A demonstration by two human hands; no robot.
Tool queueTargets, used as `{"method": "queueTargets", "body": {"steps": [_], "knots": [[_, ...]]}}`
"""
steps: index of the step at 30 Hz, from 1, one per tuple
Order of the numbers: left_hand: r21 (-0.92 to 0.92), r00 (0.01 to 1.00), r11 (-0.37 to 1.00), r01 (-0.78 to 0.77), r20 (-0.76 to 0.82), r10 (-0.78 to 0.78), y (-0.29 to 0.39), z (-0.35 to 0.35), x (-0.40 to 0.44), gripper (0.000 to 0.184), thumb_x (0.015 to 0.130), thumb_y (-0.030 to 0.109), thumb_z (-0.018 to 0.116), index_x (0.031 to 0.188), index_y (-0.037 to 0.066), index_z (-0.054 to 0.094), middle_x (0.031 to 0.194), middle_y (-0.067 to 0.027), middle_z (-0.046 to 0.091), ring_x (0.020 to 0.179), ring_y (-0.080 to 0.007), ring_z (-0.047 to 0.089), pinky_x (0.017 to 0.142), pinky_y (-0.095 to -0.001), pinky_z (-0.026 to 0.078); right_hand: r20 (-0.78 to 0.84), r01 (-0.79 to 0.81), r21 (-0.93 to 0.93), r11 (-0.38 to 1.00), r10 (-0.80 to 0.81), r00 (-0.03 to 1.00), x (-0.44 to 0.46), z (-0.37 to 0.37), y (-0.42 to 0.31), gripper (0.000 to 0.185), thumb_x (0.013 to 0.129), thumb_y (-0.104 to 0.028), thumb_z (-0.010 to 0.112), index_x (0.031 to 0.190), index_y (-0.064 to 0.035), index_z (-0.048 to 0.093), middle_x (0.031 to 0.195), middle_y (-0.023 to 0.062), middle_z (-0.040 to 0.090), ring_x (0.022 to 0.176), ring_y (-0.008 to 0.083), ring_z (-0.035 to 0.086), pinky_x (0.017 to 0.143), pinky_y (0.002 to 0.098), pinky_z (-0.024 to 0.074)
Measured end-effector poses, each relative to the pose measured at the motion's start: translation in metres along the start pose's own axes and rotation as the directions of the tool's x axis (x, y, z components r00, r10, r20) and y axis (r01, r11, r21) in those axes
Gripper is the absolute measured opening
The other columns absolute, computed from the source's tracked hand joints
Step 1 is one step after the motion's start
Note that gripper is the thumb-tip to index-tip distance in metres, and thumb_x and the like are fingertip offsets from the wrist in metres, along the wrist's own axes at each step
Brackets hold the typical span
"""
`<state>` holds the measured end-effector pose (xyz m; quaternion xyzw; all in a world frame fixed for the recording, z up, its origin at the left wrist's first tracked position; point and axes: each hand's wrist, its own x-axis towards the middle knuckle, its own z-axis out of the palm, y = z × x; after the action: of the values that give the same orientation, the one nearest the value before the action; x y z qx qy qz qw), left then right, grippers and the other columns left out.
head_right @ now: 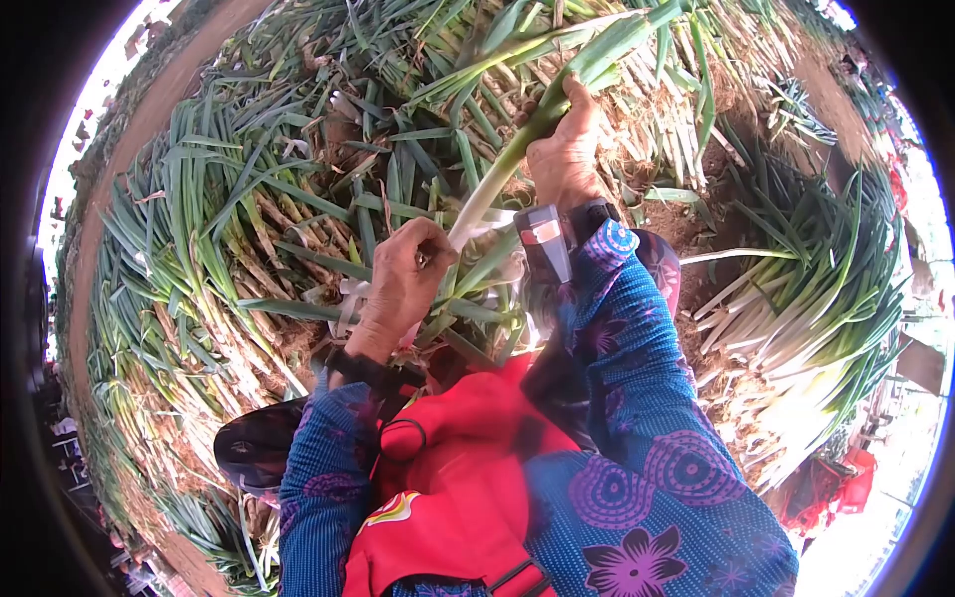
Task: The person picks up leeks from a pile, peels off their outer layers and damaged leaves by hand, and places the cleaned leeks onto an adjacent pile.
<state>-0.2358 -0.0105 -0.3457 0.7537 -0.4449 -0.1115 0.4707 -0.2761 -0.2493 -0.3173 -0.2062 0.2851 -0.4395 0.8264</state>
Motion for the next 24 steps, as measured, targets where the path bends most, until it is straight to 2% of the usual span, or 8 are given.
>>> {"method": "queueTargets", "body": {"steps": [4, 7, 11, 14, 18, 20, 22, 24], "knots": [[0.068, 0.997, 0.995, -0.071, -0.01, 0.071, 0.008, -0.011, -0.003, 0.015, 0.076, -0.004, 0.068, 0.084, 0.0, 0.056, 0.077, -0.0059, 0.058, 0.07, -0.0139, 0.06, 0.066, -0.0266, 0.048, -0.013, -0.013, 0.004, 1.0, 0.013, 1.0, 0.012, -0.008, 0.003, 0.02, 0.091, -0.03, 0.057, 0.09, -0.0102, 0.051, 0.072, 0.0068, 0.053, 0.059, 0.0221, 0.053, 0.055, 0.0382, 0.0463], [-0.232, 0.99, 0.965, 0.122, -0.044, -0.136, 0.011, -0.027, -0.014, 0.013, 0.082, -0.003, 0.065, 0.088, 0.003, 0.056, 0.081, -0.0031, 0.059, 0.076, -0.0129, 0.063, 0.068, -0.0249, 0.05, -0.021, 0.029, -0.019, 0.999, -0.03, 0.999, 0.015, -0.016, 0.005, 0.024, 0.092, -0.034, 0.054, 0.09, -0.0106, 0.051, 0.073, 0.0068, 0.054, 0.06, 0.022, 0.053, 0.058, 0.0372, 0.0465], [-0.561, 0.944, 0.815, 0.146, -0.167, -0.284, -0.002, -0.063, -0.033, 0.013, 0.088, -0.001, 0.062, 0.096, 0.007, 0.055, 0.089, -0.0017, 0.059, 0.079, -0.0152, 0.064, 0.075, -0.0289, 0.054, 0.046, 0.056, -0.129, 0.99, -0.051, 0.998, 0.018, -0.03, 0.006, 0.03, 0.095, -0.039, 0.047, 0.089, -0.0097, 0.05, 0.075, 0.0077, 0.055, 0.067, 0.0224, 0.054, 0.064, 0.035, 0.046], [-0.739, 0.856, 0.662, 0.128, -0.255, -0.45, -0.016, -0.088, -0.057, 0.009, 0.09, 0.003, 0.061, 0.096, 0.007, 0.056, 0.089, -0.0032, 0.059, 0.079, -0.0159, 0.064, 0.076, -0.0306, 0.055, 0.077, 0.06, -0.104, 0.993, -0.052, 0.996, 0.031, -0.04, 0.009, 0.029, 0.094, -0.039, 0.049, 0.089, -0.0107, 0.05, 0.075, 0.0078, 0.053, 0.068, 0.023, 0.053, 0.065, 0.037, 0.0459], [-0.831, 0.736, 0.554, 0.052, -0.343, -0.583, -0.048, -0.121, -0.097, 0.007, 0.091, 0.006, 0.059, 0.096, 0.01, 0.056, 0.083, -0.0028, 0.061, 0.078, -0.0169, 0.063, 0.068, -0.0313, 0.055, 0.059, 0.018, -0.093, 0.996, -0.012, 0.998, 0.037, -0.045, 0.009, 0.029, 0.093, -0.04, 0.051, 0.09, -0.0113, 0.05, 0.079, 0.0073, 0.053, 0.068, 0.0229, 0.052, 0.063, 0.0356, 0.0448], [-0.86, 0.612, 0.508, 0.052, -0.375, -0.696, -0.065, -0.14, -0.12, 0.007, 0.091, 0.007, 0.06, 0.096, 0.01, 0.056, 0.085, -0.0031, 0.062, 0.077, -0.0171, 0.063, 0.066, -0.0313, 0.055, 0.049, -0.038, 0.002, 0.999, 0.038, 0.998, 0.035, -0.043, 0.007, 0.025, 0.093, -0.036, 0.054, 0.092, -0.0114, 0.049, 0.077, 0.0076, 0.051, 0.068, 0.0231, 0.052, 0.063, 0.0386, 0.0467], [-0.822, 0.526, 0.566, 0.06, -0.456, -0.718, -0.099, -0.162, -0.145, 0.007, 0.092, 0.009, 0.06, 0.097, 0.008, 0.056, 0.085, -0.0059, 0.063, 0.075, -0.0179, 0.063, 0.066, -0.0339, 0.056, 0.035, 0.065, -0.015, 0.998, -0.064, 0.997, 0.024, -0.035, 0.003, 0.023, 0.093, -0.033, 0.054, 0.093, -0.0106, 0.048, 0.078, 0.0082, 0.051, 0.067, 0.0233, 0.051, 0.064, 0.0399, 0.0477], [-0.821, 0.4, 0.569, 0.04, -0.509, -0.762, -0.118, -0.181, -0.164, 0.006, 0.091, 0.008, 0.06, 0.095, 0.006, 0.056, 0.086, -0.0065, 0.062, 0.076, -0.0181, 0.062, 0.066, -0.0342, 0.056, 0.027, 0.013, 0.122, 0.992, -0.017, 0.999, 0.041, -0.046, -0.001, 0.022, 0.094, -0.031, 0.051, 0.095, -0.0092, 0.047, 0.082, 0.0083, 0.048, 0.071, 0.0221, 0.049, 0.068, 0.0389, 0.0484]]}}
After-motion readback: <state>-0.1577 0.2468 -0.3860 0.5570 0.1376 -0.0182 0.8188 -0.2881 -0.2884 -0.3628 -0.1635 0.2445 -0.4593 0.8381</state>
